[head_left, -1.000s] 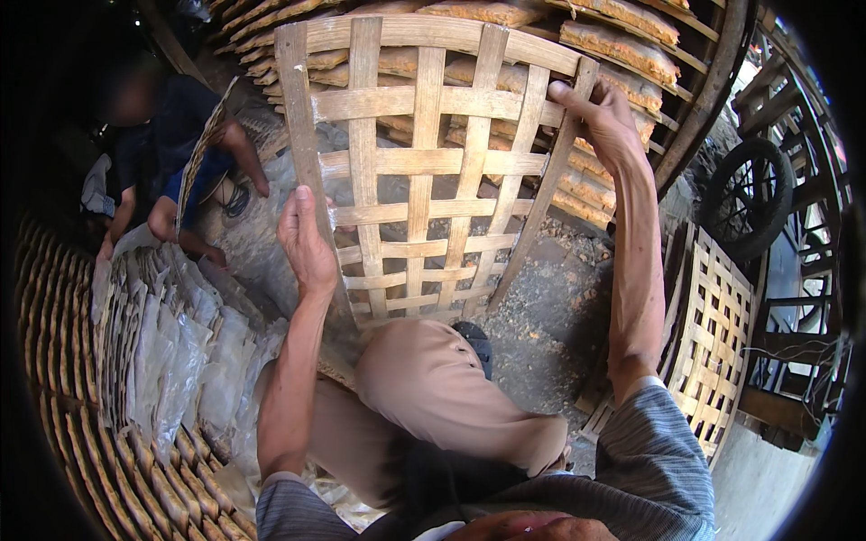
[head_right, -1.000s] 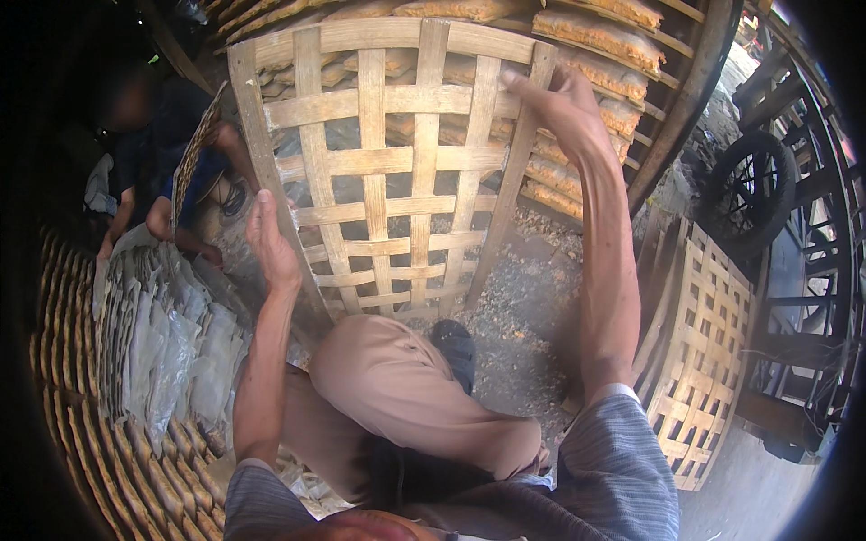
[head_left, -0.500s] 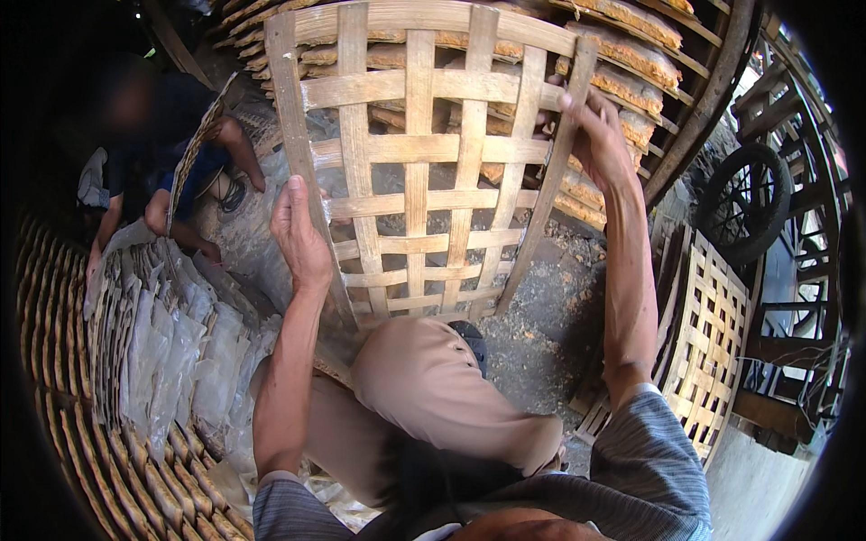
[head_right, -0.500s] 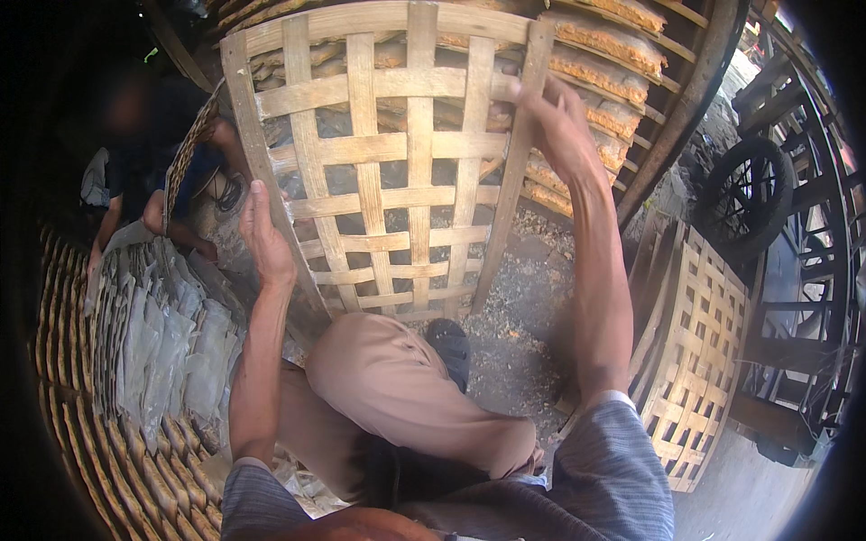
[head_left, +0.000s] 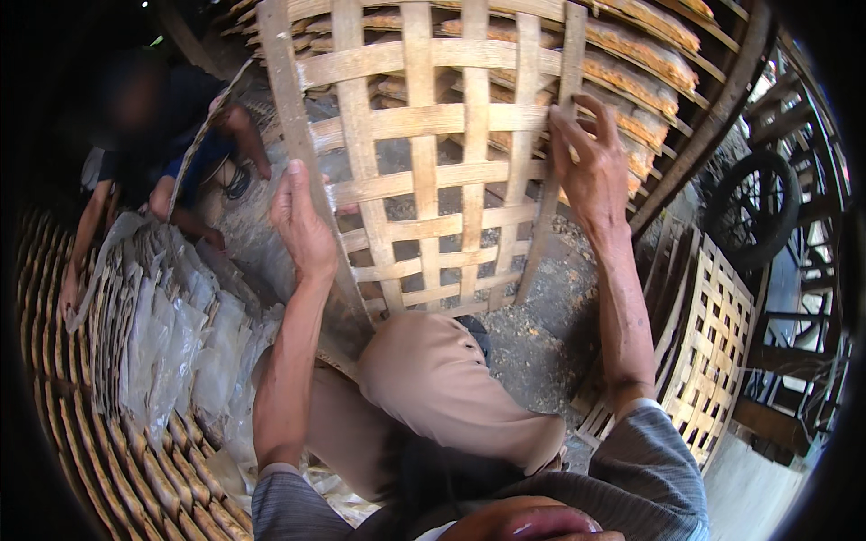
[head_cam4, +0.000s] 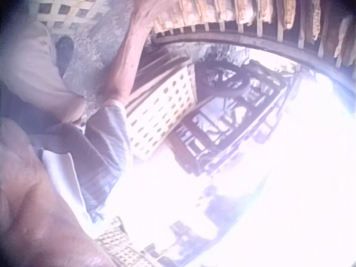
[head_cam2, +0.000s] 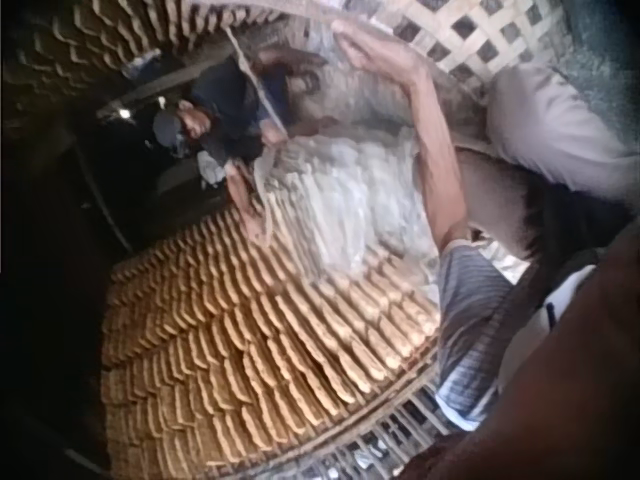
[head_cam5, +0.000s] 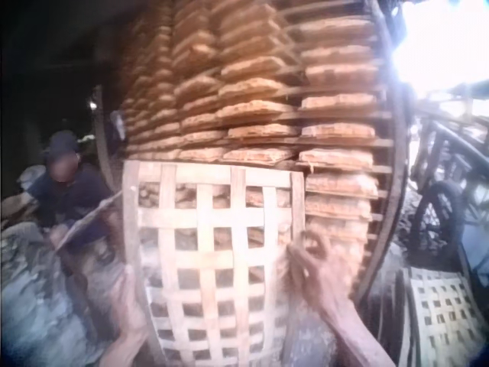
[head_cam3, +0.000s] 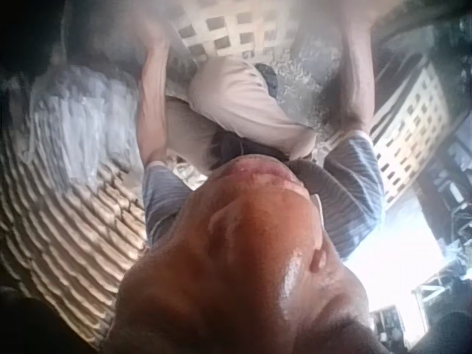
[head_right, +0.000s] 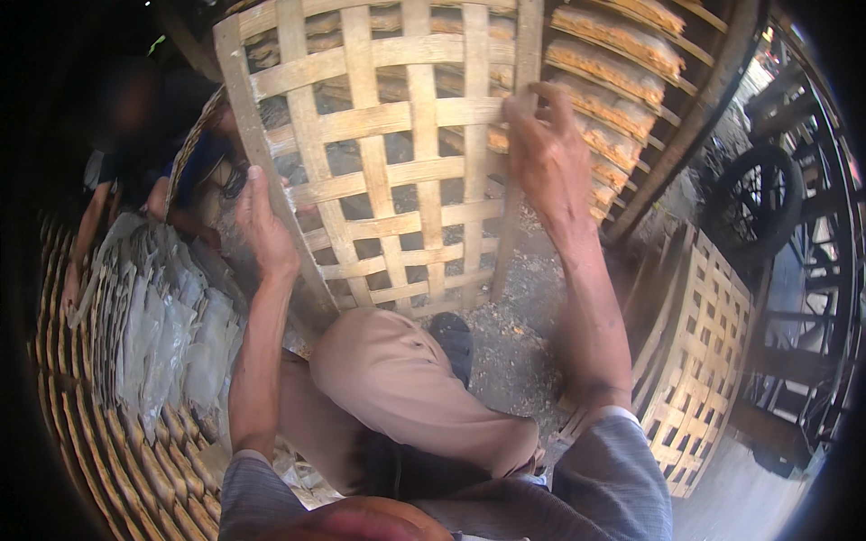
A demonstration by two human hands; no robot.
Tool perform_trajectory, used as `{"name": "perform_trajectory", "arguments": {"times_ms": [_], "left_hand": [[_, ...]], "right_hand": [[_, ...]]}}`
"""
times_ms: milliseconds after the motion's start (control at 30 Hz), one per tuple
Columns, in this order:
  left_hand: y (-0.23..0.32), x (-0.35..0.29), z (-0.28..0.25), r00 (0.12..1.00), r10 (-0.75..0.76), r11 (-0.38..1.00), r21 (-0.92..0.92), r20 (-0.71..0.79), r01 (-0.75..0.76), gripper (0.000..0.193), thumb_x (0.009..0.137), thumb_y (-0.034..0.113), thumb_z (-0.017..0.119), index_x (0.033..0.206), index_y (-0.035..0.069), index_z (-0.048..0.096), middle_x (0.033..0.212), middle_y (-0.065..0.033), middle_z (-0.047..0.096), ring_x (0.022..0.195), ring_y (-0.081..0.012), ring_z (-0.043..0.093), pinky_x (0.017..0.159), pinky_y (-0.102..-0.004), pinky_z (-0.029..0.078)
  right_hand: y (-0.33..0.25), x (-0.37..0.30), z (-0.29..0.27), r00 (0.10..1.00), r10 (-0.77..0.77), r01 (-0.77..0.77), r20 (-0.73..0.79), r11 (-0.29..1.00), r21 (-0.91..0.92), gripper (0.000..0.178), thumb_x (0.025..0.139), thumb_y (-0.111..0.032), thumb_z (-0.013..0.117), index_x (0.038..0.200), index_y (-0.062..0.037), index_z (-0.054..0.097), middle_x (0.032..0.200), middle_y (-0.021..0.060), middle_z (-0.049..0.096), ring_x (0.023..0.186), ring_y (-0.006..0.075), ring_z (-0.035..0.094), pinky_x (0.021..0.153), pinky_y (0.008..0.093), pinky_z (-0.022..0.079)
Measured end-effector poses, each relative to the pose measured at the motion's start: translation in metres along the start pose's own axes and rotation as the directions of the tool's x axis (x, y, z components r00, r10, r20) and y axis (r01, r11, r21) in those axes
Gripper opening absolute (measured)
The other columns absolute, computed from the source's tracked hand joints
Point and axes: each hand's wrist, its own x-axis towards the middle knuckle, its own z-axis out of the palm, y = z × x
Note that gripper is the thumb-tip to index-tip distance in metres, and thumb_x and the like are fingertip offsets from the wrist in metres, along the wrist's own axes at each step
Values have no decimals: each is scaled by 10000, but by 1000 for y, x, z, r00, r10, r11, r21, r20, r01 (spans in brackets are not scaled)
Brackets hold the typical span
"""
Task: The person assembles a wooden lattice tray by hand, aligning and pressing the frame and grid together. They then place a clear plastic sheet over the tray and smooth it into place. The person repeats the assembly and plastic-lining steps with additional trays.
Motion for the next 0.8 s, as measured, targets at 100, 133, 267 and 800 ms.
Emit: {"name": "perform_trajectory", "arguments": {"times_ms": [100,133,267,800], "left_hand": [[0,2,-2,1000,18,1000,-18,15,-17,440,1092,436,514,1077,21,659,911,-46,607,765,-120,643,561,-313,598],[1,0,-5,1000,21,1000,-19,13,-21,437,1092,430,515,1087,20,663,912,-45,608,765,-119,642,561,-309,597],[15,-6,3,1000,20,999,-37,8,-20,419,1108,389,499,986,26,670,860,-26,613,723,-94,612,528,-278,561],[2,5,-1,997,-24,999,22,-71,25,453,1082,469,520,1112,36,649,941,-50,570,837,-134,634,624,-337,639]], "right_hand": [[4,-3,-1,992,-108,105,-63,993,-52,237,846,14,723,1062,-75,761,1171,108,647,813,238,723,560,341,598],[-1,-5,-3,991,-117,112,-64,991,-71,218,848,13,723,1043,-77,754,1153,90,646,808,232,717,552,334,584],[-16,-2,-10,996,-79,72,-44,988,-140,222,870,-2,707,1079,-66,666,1143,95,627,910,280,700,636,407,576],[26,-5,3,818,448,-540,360,383,750,679,958,-257,749,1496,11,434,1286,155,680,1142,216,695,877,405,650]]}}
